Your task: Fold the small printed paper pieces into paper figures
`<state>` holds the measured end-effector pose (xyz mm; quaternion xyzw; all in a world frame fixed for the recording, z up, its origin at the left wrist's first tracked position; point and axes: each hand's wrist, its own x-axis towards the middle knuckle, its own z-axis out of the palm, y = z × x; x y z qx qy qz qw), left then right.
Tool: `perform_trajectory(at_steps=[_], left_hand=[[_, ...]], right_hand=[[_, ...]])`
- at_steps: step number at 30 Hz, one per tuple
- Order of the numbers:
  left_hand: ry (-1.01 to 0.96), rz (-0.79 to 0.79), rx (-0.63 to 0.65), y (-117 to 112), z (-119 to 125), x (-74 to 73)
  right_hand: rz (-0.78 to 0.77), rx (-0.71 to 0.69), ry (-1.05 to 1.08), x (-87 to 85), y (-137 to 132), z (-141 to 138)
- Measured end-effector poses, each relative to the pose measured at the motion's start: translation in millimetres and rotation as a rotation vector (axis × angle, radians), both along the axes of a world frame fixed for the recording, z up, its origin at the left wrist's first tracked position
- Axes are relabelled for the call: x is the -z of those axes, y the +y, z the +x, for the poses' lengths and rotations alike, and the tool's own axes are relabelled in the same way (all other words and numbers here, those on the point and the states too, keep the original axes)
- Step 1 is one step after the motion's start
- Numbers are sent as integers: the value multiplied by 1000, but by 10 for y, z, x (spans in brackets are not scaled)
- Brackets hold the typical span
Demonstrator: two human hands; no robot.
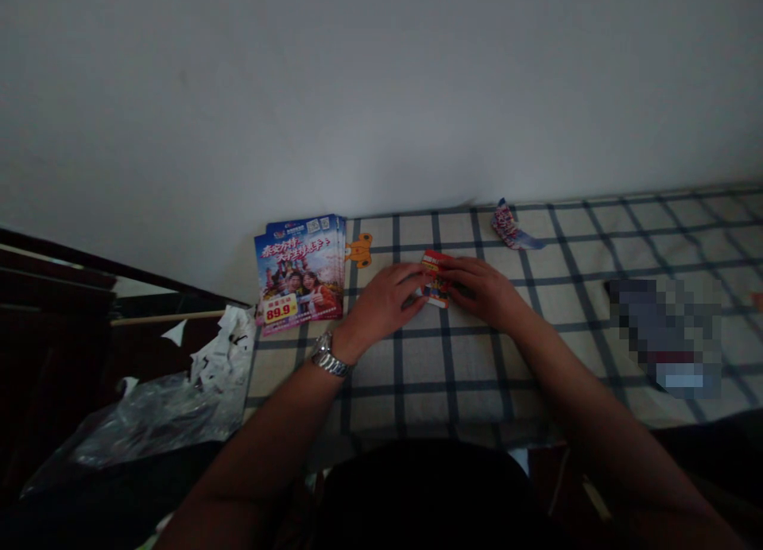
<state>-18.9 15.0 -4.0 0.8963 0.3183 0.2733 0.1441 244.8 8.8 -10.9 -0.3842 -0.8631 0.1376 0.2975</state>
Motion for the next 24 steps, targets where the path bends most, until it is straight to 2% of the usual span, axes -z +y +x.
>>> perform_trajectory(at_steps=[4,10,16,24], left_hand=[[49,10,64,-4,-6,20],[136,57,5,-53,29,-13],[263,81,-37,-134,100,-92],[205,73,-48,-129,108,-81]], right_hand=[[13,0,-2,-4,-3,3],[-28,5,20,-1,-16,6],[-73,19,77,-76,-36,2],[-121,90,145,-150,-36,50]])
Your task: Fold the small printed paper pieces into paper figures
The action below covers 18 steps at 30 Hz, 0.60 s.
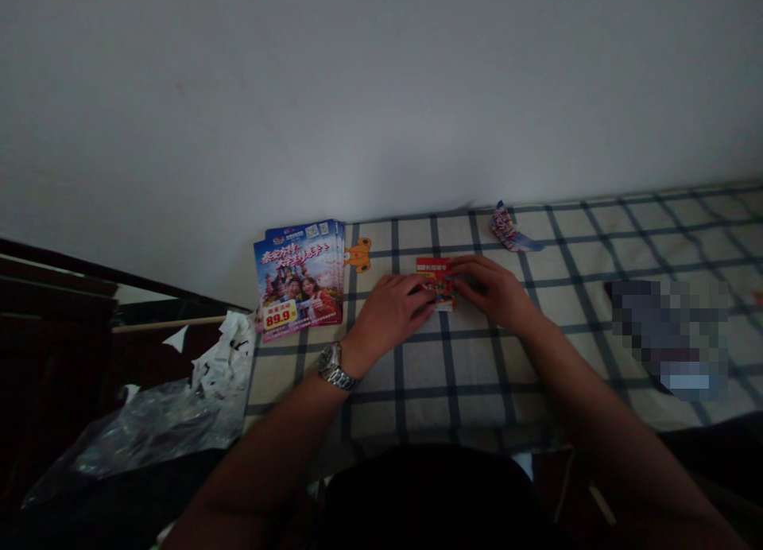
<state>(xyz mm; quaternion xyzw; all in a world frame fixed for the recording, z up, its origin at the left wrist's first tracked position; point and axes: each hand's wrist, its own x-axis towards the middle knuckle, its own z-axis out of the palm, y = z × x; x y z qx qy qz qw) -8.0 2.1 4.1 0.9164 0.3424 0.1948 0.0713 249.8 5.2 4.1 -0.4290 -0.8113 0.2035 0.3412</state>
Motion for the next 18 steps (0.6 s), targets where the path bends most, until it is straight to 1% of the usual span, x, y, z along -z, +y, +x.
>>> perform_trajectory(at_steps=[4,6,9,12,15,18], left_hand=[[-17,-11,-23,-1,19,5],[-10,-11,-37,-4,34,1],[11,-7,-59,-8,49,-7],[18,-14,-51,-11,51,-10],[53,6,-45,-13,45,-3],[64,20,-35,-13,37,4]], right_hand=[[17,74,-15,-23,6,24],[15,83,-33,-30,8,40],[-1,70,-55,-38,11,66],[-31,32,-87,-33,14,85],[-36,-25,-109,-4,20,86],[-19,-38,-139,47,33,79]])
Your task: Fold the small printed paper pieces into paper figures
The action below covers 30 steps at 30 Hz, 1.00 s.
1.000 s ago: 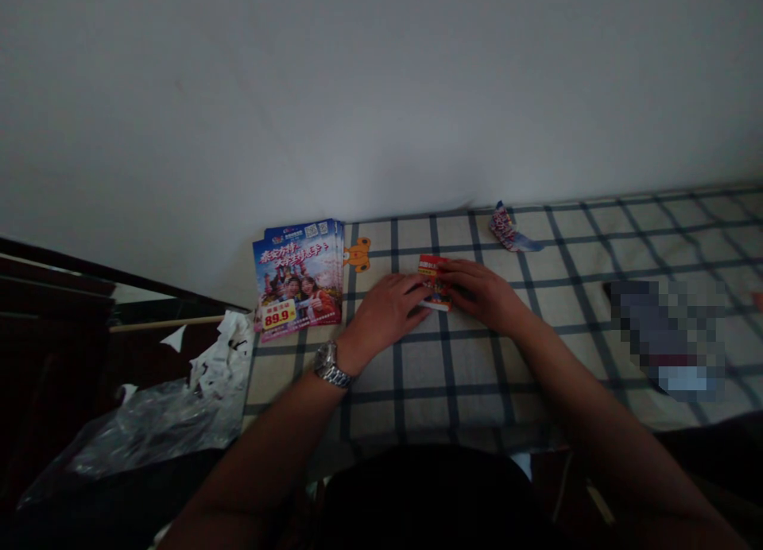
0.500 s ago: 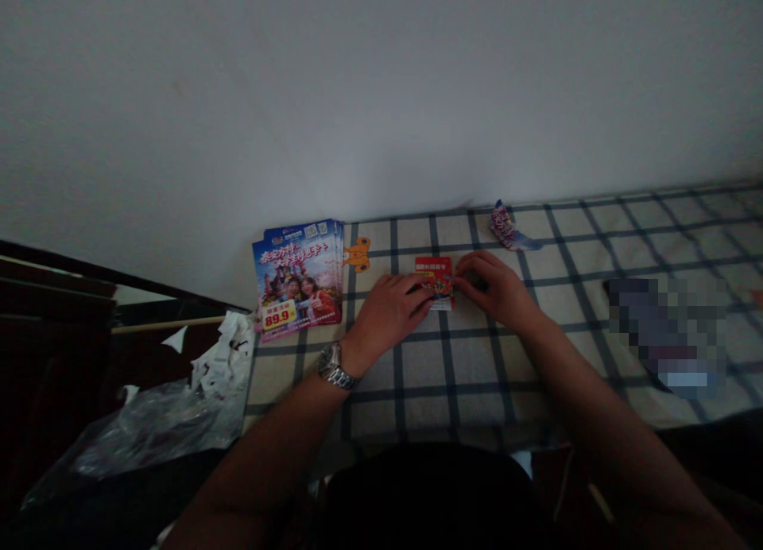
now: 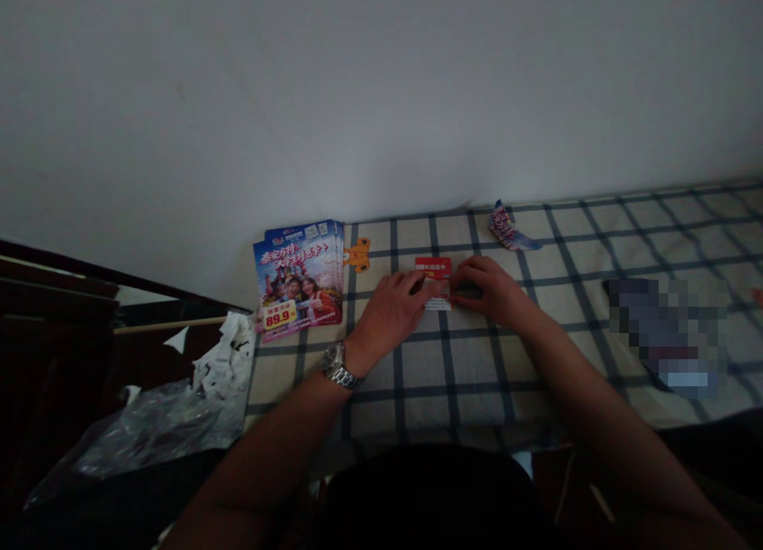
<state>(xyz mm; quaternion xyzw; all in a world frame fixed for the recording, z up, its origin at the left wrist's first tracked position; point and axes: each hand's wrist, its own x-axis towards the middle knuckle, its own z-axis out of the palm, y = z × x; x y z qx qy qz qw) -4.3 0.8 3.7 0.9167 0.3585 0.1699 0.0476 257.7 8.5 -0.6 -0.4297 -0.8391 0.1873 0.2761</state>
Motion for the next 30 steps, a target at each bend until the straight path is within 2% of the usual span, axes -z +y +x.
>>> perform_trajectory(at_steps=[4,7,13,16,20,23,30], left_hand=[[-132,-35,-36,-6,-9,-2],[-210,7,-107,-10,-24,-20],[-173,119,-202,15,-94,-131],[-135,118,-135,52,-139,-147],[-73,16,-15,102,-189,-77],[-67,-33,6,110,-203,-30],[-54,-12,19,85,-188,-19]], right_hand=[[23,-8,-1,65,22,1],[44,-26,1,81,25,1],[92,-35,-7,43,-2,-28],[81,-54,9,36,2,-37],[62,-78,24,32,12,-33],[54,-91,31,30,10,-27],[71,-88,14,27,1,-22]])
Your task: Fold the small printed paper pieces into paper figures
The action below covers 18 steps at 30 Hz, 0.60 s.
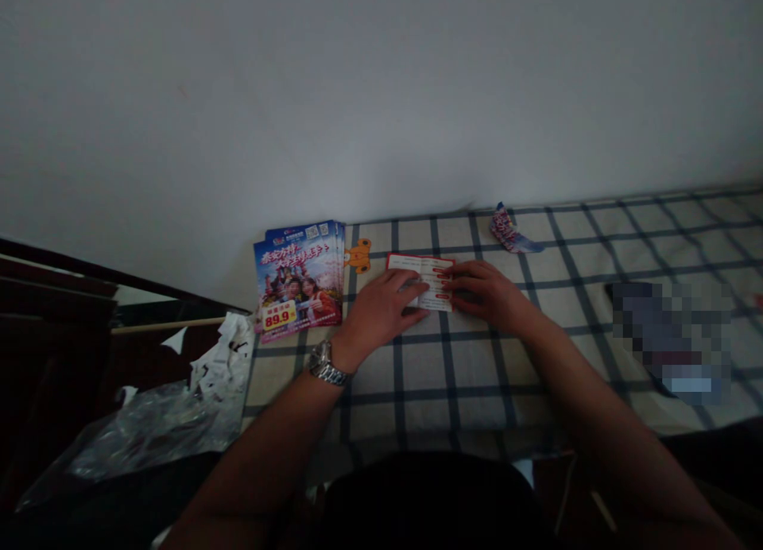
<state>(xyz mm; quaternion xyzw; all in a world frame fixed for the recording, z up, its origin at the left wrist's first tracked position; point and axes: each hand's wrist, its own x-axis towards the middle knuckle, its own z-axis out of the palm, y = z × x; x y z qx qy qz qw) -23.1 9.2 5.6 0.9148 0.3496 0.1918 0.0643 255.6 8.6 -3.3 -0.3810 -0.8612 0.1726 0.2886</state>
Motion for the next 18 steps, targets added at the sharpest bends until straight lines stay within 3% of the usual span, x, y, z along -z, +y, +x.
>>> perform_trajectory(at_steps=[13,18], left_hand=[[-20,23,-6,-6,57,26],[-57,25,50,-13,62,46]], right_hand=[[-56,-87,-63,-67,-3,111],[-24,-44,-31,-80,30,143]])
